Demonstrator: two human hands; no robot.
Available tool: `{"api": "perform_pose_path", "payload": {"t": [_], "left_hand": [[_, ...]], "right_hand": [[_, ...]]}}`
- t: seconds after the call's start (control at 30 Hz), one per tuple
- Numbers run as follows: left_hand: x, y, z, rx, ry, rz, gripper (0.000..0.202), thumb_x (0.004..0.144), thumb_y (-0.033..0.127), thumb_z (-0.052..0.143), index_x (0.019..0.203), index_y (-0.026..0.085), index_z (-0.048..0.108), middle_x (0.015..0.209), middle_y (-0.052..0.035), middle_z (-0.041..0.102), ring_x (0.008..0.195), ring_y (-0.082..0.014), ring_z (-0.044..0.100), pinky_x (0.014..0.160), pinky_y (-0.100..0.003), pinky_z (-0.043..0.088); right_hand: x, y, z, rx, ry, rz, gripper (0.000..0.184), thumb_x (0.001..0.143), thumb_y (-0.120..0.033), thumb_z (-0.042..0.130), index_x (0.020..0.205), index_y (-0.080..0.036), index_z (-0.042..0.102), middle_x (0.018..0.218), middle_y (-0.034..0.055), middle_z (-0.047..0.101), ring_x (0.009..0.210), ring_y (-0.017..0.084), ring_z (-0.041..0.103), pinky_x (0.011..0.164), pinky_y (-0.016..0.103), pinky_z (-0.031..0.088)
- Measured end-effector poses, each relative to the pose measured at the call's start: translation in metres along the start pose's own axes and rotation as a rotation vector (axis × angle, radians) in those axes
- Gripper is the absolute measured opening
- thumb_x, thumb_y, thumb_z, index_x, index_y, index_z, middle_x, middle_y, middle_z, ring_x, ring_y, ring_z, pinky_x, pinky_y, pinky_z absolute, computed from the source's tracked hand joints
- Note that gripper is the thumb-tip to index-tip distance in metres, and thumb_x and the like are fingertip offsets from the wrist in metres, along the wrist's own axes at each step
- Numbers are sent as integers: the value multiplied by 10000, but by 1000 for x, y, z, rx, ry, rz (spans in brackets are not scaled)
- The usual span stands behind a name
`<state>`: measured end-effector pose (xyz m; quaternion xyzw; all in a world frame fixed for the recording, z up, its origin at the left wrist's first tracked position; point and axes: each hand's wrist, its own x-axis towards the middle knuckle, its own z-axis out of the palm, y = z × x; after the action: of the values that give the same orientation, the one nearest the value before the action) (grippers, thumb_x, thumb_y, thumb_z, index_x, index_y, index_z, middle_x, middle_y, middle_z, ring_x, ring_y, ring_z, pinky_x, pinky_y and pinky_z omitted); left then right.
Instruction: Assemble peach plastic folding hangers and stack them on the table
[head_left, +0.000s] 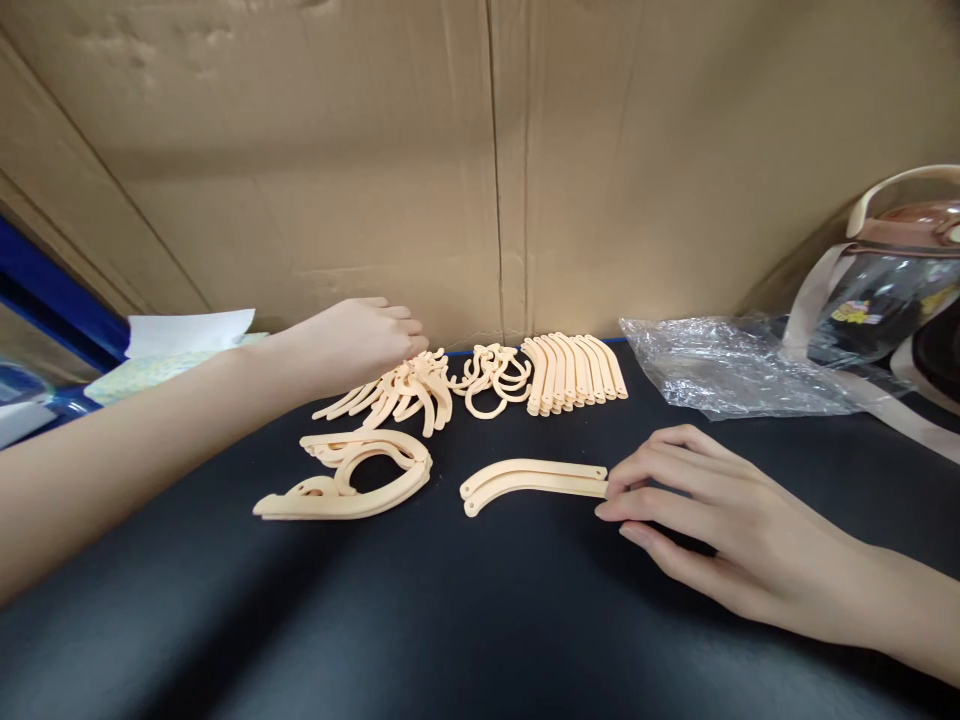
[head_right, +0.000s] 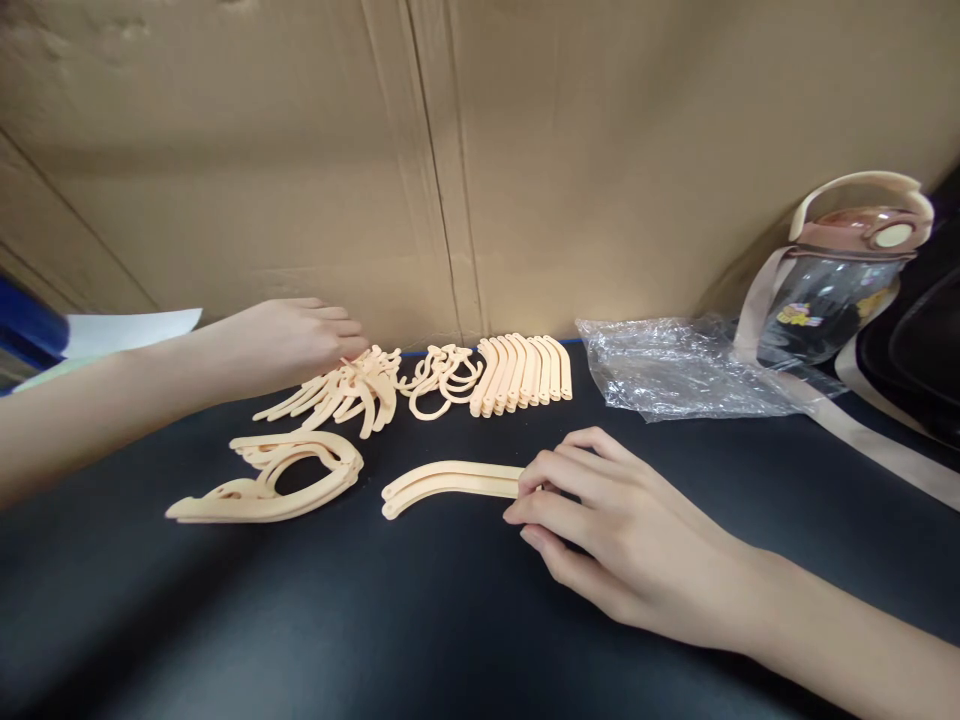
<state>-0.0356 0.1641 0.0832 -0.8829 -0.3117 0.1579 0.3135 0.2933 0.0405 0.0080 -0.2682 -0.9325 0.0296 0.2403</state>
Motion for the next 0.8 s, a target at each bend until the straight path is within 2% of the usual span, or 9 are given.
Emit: {"api": "perform_pose_path", "payload": {"t": [0.1, 0.2, 0.33, 0.4, 0.5, 0.57, 0.67, 0.73, 0.8], "left_hand": [[-8, 1, -7, -4, 39, -80, 211, 872, 42, 412, 830, 186, 560, 770, -58, 651, 711, -217, 603, 622, -321, 401], [-17, 4, -4, -22, 81, -137, 198, 881, 51, 375, 851, 184, 519, 697, -41, 587, 605, -195, 558, 524, -301, 349], [-28, 11, 12, -52, 119, -151, 336, 892, -17, 252, 860, 188, 515, 765, -9, 595, 705, -155, 583, 613, -247, 422], [-34, 14, 19, -58, 127, -169, 403, 896, -37, 213, 931, 181, 550, 777, 12, 611, 708, -134, 588, 619, -222, 433], [-43, 16, 20, -89, 128, -166, 469, 941, -34, 203, 1216, 176, 521, 1100, -26, 687, 961, -150, 647, 811, -262, 493], [-48, 17, 16, -116, 120, -170, 455, 964, -8, 218, 1289, 165, 485, 1268, -66, 651, 1073, -186, 643, 880, -313, 504], [-52, 23, 6, -147, 129, -226, 458, 960, 8, 238, 1319, 169, 473, 1292, -75, 652, 1041, -208, 673, 798, -312, 525], [-54, 36, -5, -123, 192, -233, 511, 937, -9, 224, 1349, 171, 466, 1236, -75, 685, 992, -217, 691, 733, -309, 513], [-56, 59, -18, -96, 344, -126, 460, 951, 58, 251, 1299, 178, 527, 1005, -64, 748, 842, -230, 707, 651, -316, 500]], "right_hand": [[0, -1, 0, -2, 10, -7, 179, 948, -149, 513, 1042, -203, 656, 975, 47, 668, 870, 163, 623, 845, 353, 455], [-1, -1, 0, 8, 17, -14, 170, 942, -142, 521, 1038, -200, 649, 959, 35, 668, 860, 155, 623, 850, 353, 452], [-1, -2, 0, 20, 11, -16, 160, 948, -136, 519, 1039, -195, 638, 955, 31, 668, 857, 150, 609, 862, 355, 432], [-1, -2, 0, 29, 7, -18, 160, 950, -131, 521, 1047, -195, 630, 956, 23, 668, 851, 142, 602, 873, 354, 419], [-1, -3, 0, 41, 1, -17, 156, 949, -128, 528, 1053, -198, 621, 950, 9, 670, 834, 132, 595, 883, 352, 409], [-1, -2, 0, 41, 0, -17, 153, 948, -130, 529, 1053, -201, 616, 942, 6, 672, 825, 133, 591, 885, 357, 406], [-2, -2, 1, 37, 13, -9, 159, 947, -126, 525, 1063, -206, 599, 945, 6, 675, 823, 136, 592, 881, 364, 408], [-2, -2, 0, 34, 40, 9, 161, 946, -129, 530, 1076, -207, 585, 950, 9, 677, 826, 137, 595, 866, 356, 420], [-2, -6, -1, 42, 71, 34, 156, 950, -160, 543, 1097, -204, 571, 948, 13, 679, 830, 134, 604, 836, 329, 442]]}}
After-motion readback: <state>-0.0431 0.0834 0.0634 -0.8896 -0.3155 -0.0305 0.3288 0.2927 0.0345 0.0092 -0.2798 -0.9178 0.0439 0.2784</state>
